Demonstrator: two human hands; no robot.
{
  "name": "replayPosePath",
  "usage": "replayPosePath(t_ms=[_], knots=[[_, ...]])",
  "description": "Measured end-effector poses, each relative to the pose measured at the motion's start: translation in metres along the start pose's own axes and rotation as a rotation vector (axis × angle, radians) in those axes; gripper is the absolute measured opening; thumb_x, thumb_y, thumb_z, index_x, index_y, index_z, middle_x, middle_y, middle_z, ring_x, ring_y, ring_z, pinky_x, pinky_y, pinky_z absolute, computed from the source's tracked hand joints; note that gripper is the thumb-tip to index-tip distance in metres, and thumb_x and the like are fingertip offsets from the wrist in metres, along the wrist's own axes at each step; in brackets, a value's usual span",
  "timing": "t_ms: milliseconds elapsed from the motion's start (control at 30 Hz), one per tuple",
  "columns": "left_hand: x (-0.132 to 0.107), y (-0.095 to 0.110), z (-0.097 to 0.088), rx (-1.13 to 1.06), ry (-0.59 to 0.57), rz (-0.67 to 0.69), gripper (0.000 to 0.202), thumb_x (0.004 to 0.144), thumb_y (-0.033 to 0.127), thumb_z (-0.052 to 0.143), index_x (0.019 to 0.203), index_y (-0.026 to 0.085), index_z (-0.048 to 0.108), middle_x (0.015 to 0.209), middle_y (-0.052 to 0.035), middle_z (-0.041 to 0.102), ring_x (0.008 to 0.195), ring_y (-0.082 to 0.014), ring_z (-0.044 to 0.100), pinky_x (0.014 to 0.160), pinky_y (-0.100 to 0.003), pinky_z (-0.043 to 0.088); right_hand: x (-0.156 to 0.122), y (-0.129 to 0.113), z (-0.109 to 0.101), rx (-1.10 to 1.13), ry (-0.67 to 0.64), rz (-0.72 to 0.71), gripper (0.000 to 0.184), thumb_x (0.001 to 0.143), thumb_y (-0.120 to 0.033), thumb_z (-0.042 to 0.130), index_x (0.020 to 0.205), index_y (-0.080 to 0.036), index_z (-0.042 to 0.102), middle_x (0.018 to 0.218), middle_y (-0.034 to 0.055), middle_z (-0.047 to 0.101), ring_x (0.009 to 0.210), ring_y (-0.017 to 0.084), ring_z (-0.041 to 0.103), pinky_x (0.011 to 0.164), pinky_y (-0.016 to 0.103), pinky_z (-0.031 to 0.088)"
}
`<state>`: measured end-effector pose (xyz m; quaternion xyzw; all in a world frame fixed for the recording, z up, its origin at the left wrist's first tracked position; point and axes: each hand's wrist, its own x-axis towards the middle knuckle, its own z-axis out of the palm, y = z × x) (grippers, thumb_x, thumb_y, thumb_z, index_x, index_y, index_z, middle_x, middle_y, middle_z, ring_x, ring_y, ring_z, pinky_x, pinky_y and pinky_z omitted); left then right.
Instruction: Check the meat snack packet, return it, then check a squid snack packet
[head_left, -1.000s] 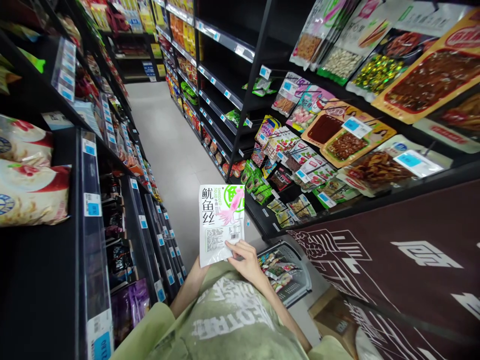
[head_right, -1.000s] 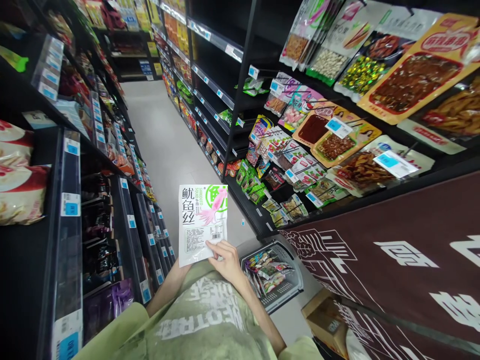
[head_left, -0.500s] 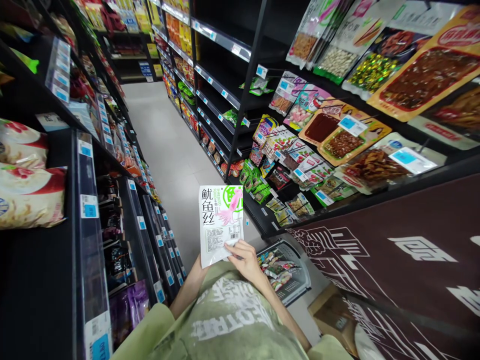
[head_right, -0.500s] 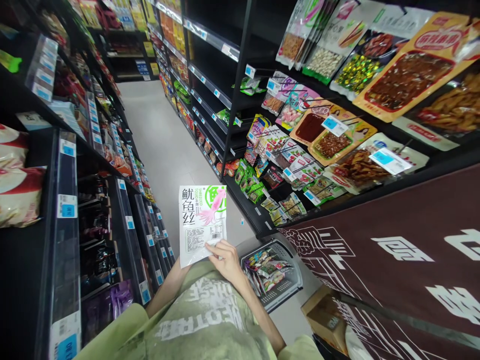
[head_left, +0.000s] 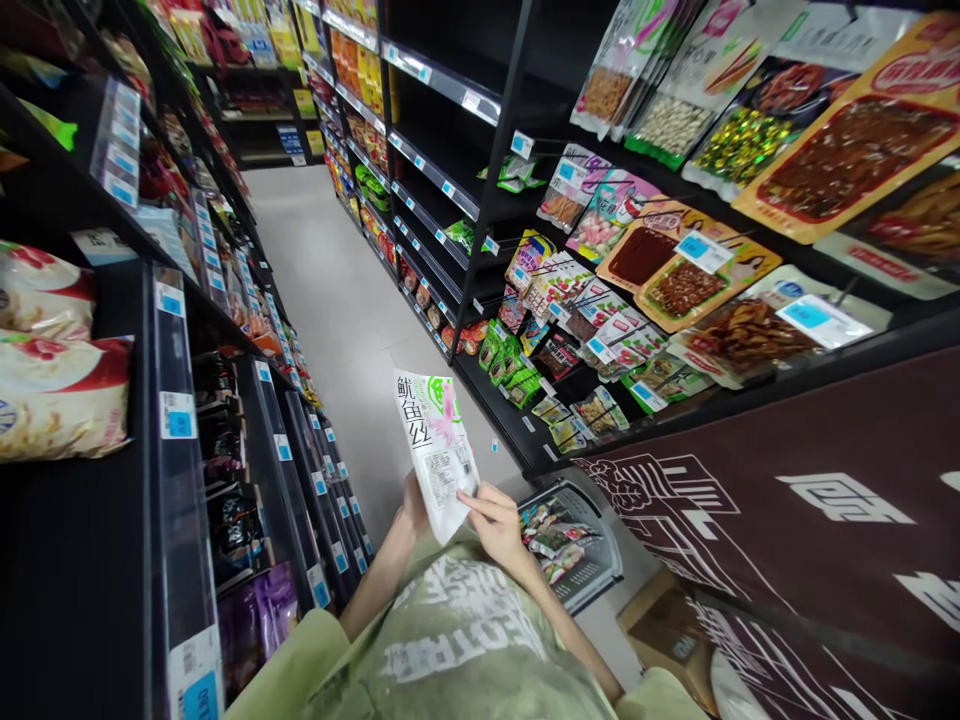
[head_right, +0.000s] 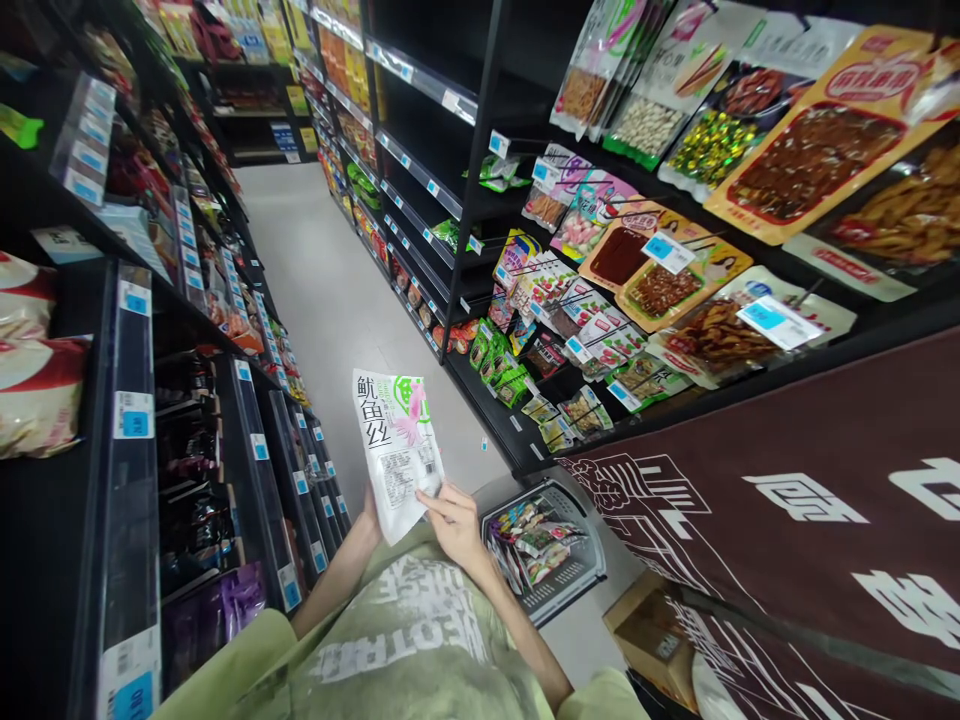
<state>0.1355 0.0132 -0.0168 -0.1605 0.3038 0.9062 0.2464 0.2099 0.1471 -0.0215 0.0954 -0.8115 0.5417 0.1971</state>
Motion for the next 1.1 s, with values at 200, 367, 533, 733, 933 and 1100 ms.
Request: replayPosePath(t_ms=[200,367,533,733,933,1100], knots=[[0.009,-0.002,0.003,-0.071,0.07,0.245,0.046,0.074,0.019,0.075,0.118,0.025,0.062,0.117,-0.0043,0.072,0.11,-0.022,0.066,0.102,-0.038,0.047,0.001,0.013,0.0,0.235,0.299,0.507,0.035,0.089,-0.046,0.059,0.068,-0.018,0.059,0.051,-0.005,0.046,0.046,0.01,0.043,0.046,0.022,0.036],[0.007,0.006,0.007,-0.061,0.229,0.2,0.033,0.076,0.037,0.077,0.102,0.02,0.066,0.102,-0.007,0.076,0.107,-0.0281,0.068,0.099,-0.045,0.051,-0.001,0.02,-0.002,0.349,0.097,0.591,0.039,0.085,-0.049,0.065,0.062,-0.018,0.058,0.044,-0.0038,0.052,0.042,0.011,0.049,0.047,0.024,0.04],[0.008,0.011,0.005,-0.034,0.253,0.226,0.043,0.076,0.053,0.074,0.102,0.02,0.067,0.102,-0.0073,0.075,0.109,-0.0268,0.068,0.097,-0.042,0.053,0.002,0.02,-0.004,0.329,-0.026,0.611,0.053,0.084,-0.047,0.066,0.042,-0.018,0.054,0.04,-0.0004,0.054,0.043,0.013,0.054,0.051,0.025,0.043],[0.013,0.011,-0.003,-0.028,0.178,0.23,0.052,0.08,0.061,0.064,0.114,0.021,0.067,0.115,-0.0095,0.073,0.12,-0.0275,0.062,0.1,-0.041,0.052,0.006,0.027,-0.005,0.297,-0.09,0.608,0.054,0.086,-0.048,0.064,0.042,-0.018,0.058,0.043,0.0007,0.059,0.045,0.013,0.056,0.054,0.025,0.044],[0.009,0.02,-0.019,0.078,0.241,0.151,0.05,0.08,0.061,0.062,0.118,0.03,0.067,0.125,-0.0044,0.07,0.135,-0.0285,0.049,0.105,-0.043,0.047,0.003,0.038,0.007,0.326,-0.171,0.639,0.055,0.085,-0.054,0.062,0.044,-0.017,0.059,0.038,-0.0016,0.054,0.037,0.009,0.044,0.045,0.022,0.031],[0.011,0.038,-0.032,0.323,0.45,0.032,0.055,0.065,0.067,0.061,0.116,0.049,0.067,0.114,0.0039,0.075,0.124,-0.0341,0.057,0.091,-0.051,0.054,0.008,0.047,0.021,0.384,-0.25,0.644,0.047,0.082,-0.053,0.067,0.054,-0.015,0.061,0.046,-0.0033,0.055,0.041,0.008,0.05,0.042,0.019,0.032]])
